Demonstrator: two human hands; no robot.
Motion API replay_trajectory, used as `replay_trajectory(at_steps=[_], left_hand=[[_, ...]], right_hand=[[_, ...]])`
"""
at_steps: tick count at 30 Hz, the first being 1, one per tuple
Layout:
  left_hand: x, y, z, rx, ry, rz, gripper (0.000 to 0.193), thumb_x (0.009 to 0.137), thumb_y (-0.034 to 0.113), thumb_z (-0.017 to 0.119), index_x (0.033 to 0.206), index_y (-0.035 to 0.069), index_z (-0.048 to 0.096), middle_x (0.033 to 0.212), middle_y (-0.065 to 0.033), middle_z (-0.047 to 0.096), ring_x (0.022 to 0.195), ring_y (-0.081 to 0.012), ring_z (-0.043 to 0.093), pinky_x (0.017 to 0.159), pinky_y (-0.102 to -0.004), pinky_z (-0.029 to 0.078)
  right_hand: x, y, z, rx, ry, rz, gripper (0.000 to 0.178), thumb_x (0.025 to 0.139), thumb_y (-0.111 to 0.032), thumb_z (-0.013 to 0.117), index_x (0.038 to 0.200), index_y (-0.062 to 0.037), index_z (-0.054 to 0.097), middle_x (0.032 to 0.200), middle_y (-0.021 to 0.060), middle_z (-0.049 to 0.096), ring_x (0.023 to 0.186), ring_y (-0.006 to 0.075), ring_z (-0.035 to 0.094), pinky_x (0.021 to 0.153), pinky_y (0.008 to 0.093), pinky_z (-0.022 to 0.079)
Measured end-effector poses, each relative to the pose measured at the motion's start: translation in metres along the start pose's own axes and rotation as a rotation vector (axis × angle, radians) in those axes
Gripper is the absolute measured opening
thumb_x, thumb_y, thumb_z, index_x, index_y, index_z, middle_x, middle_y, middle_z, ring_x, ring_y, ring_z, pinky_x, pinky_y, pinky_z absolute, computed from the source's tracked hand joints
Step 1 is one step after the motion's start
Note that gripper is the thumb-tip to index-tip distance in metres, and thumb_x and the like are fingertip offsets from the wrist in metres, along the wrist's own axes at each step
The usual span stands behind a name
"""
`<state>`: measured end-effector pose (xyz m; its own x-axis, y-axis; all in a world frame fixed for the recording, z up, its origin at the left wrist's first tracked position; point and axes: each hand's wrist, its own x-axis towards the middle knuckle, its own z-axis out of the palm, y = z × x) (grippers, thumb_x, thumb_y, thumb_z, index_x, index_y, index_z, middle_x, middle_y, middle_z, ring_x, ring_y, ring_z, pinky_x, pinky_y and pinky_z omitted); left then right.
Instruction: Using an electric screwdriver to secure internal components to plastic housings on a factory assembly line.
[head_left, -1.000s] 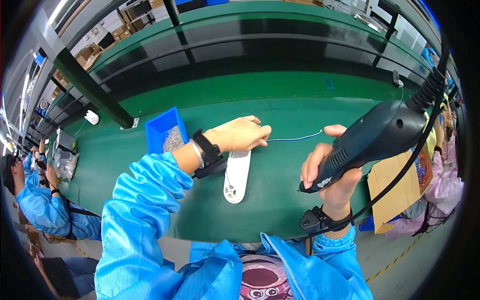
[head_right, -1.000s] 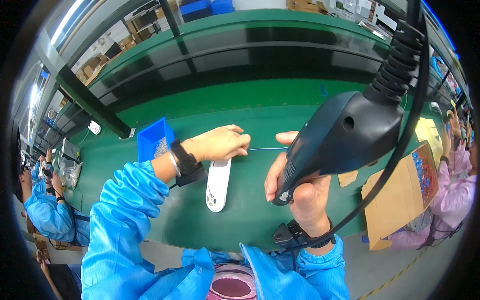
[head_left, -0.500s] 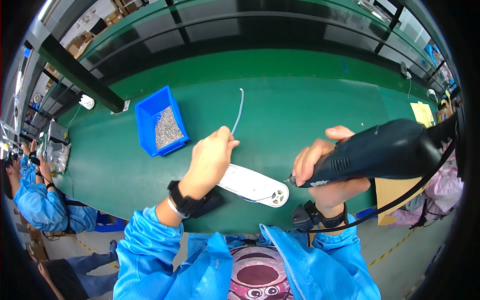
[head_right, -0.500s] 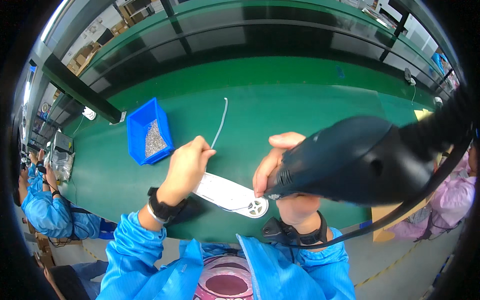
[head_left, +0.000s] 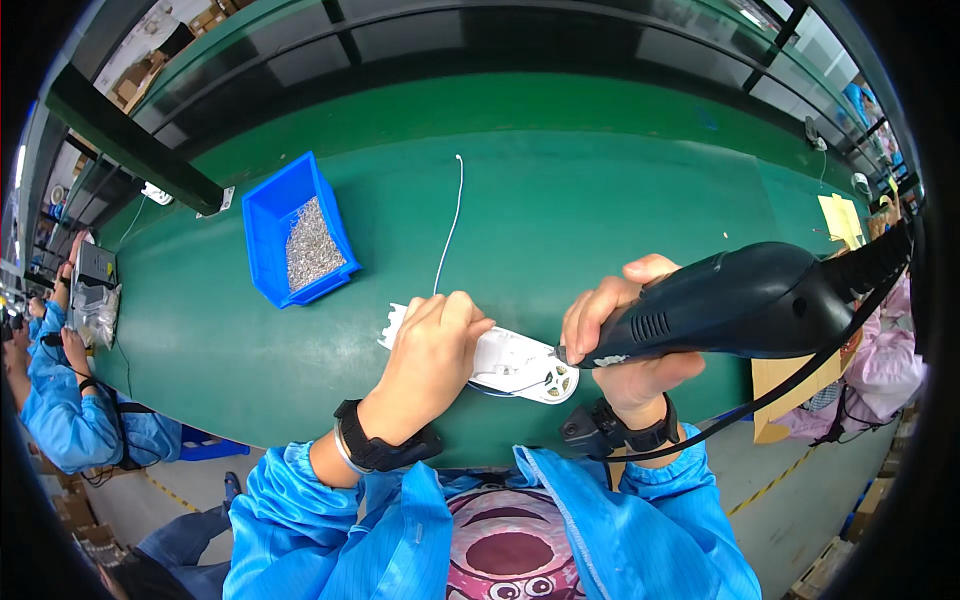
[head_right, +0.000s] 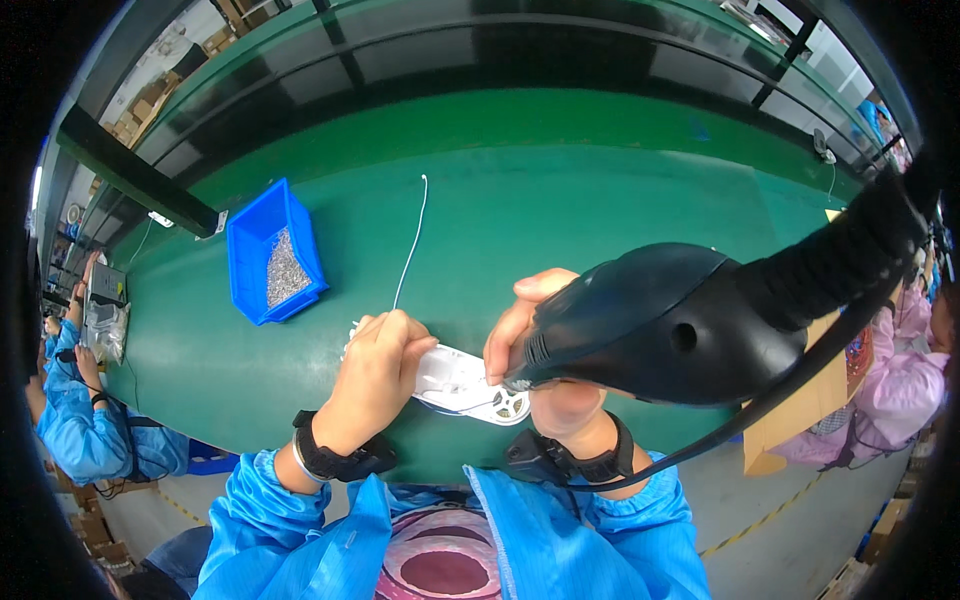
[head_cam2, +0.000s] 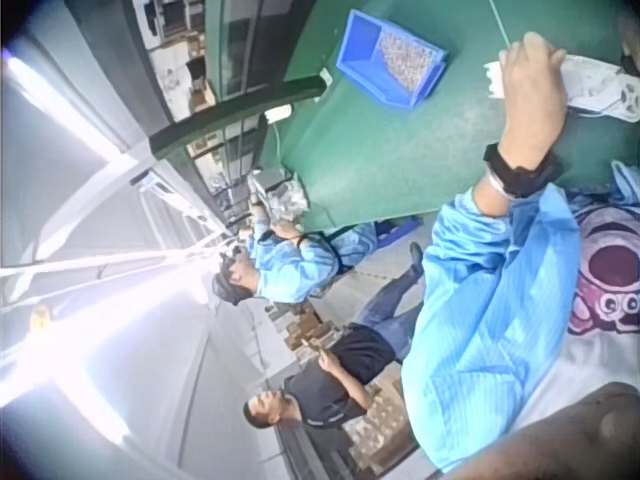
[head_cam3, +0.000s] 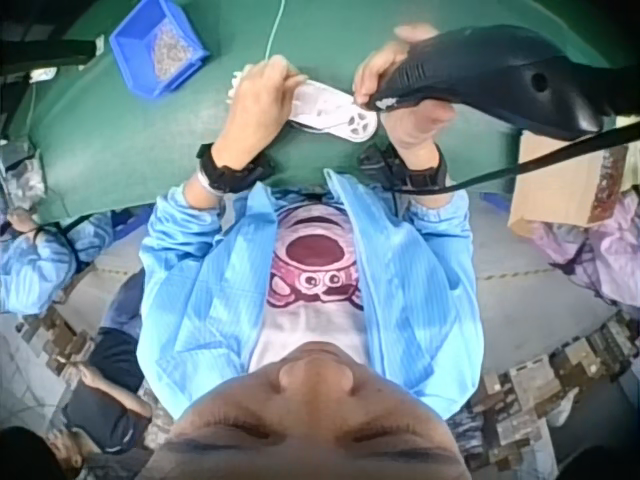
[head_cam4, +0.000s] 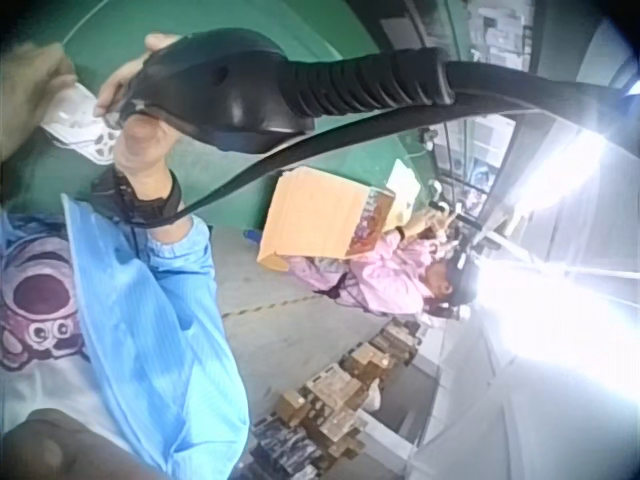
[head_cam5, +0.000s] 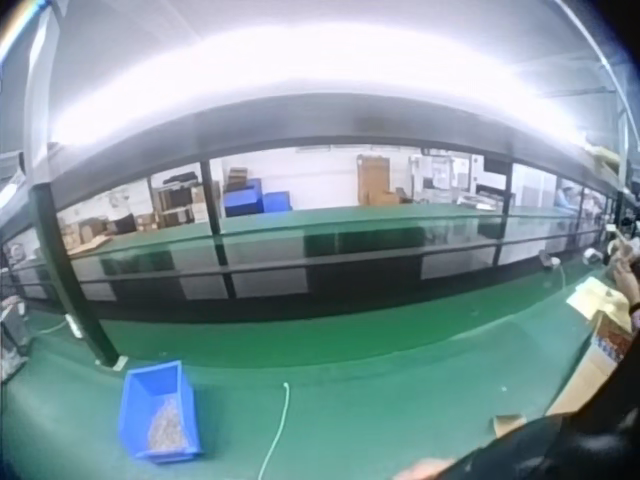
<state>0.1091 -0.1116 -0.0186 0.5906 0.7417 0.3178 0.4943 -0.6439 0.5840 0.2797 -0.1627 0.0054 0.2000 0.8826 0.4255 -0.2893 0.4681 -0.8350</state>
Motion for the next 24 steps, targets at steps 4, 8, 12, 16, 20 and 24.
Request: replay_trajectory(at_steps=[4,8,12,16,20,24], left_hand=[[0.001,0.000,0.001,0.014,0.010,-0.006,0.012,0.071,0.000,0.059,0.073,0.004,0.048,0.066,-0.0087,0.055,0.062,-0.0283,0.052,0.059,-0.0356,0.037],[0.002,-0.001,0.003,0.015,0.044,0.041,0.021,0.069,0.001,0.062,0.071,0.005,0.042,0.058,-0.0085,0.049,0.057,-0.0260,0.049,0.056,-0.0348,0.035],[0.003,-0.002,0.003,0.011,0.036,0.045,0.021,0.069,0.001,0.063,0.071,0.005,0.042,0.058,-0.0085,0.048,0.057,-0.0261,0.048,0.056,-0.0348,0.035],[0.003,0.002,0.000,0.020,-0.019,-0.028,0.011,0.071,0.000,0.059,0.072,0.003,0.048,0.066,-0.0096,0.055,0.062,-0.0288,0.052,0.059,-0.0354,0.036],[0.002,0.005,0.000,0.047,-0.020,-0.063,0.009,0.071,0.001,0.058,0.073,0.003,0.049,0.067,-0.0101,0.055,0.062,-0.0297,0.051,0.059,-0.0356,0.037],[-0.002,0.012,-0.002,0.047,-0.021,-0.115,0.009,0.071,0.000,0.057,0.073,0.003,0.049,0.068,-0.0110,0.056,0.063,-0.0303,0.051,0.059,-0.0360,0.037]], right_hand=[[0.001,-0.001,0.000,-0.033,0.026,0.004,0.081,0.068,-0.075,0.037,0.112,-0.0072,0.032,0.056,0.0080,0.048,0.043,0.0166,0.049,0.041,0.0267,0.042],[0.002,0.000,-0.001,-0.025,0.027,0.024,0.080,0.068,-0.074,0.039,0.110,-0.0070,0.033,0.055,0.0079,0.048,0.043,0.0163,0.049,0.041,0.0265,0.042],[0.001,0.004,0.000,-0.020,0.046,0.048,0.079,0.066,-0.074,0.041,0.108,-0.0072,0.034,0.055,0.0074,0.048,0.043,0.0158,0.048,0.040,0.0259,0.041],[0.002,0.006,0.000,-0.046,0.070,0.061,0.078,0.065,-0.074,0.044,0.105,-0.0076,0.036,0.054,0.0068,0.047,0.042,0.0154,0.048,0.040,0.0254,0.041],[0.002,0.007,-0.001,0.008,0.075,0.071,0.078,0.065,-0.074,0.045,0.104,-0.0076,0.036,0.054,0.0069,0.047,0.042,0.0155,0.048,0.039,0.0253,0.041],[0.000,0.008,-0.001,0.010,0.049,0.081,0.079,0.065,-0.074,0.046,0.107,-0.0078,0.036,0.054,0.0072,0.047,0.042,0.0160,0.048,0.040,0.0261,0.041]])
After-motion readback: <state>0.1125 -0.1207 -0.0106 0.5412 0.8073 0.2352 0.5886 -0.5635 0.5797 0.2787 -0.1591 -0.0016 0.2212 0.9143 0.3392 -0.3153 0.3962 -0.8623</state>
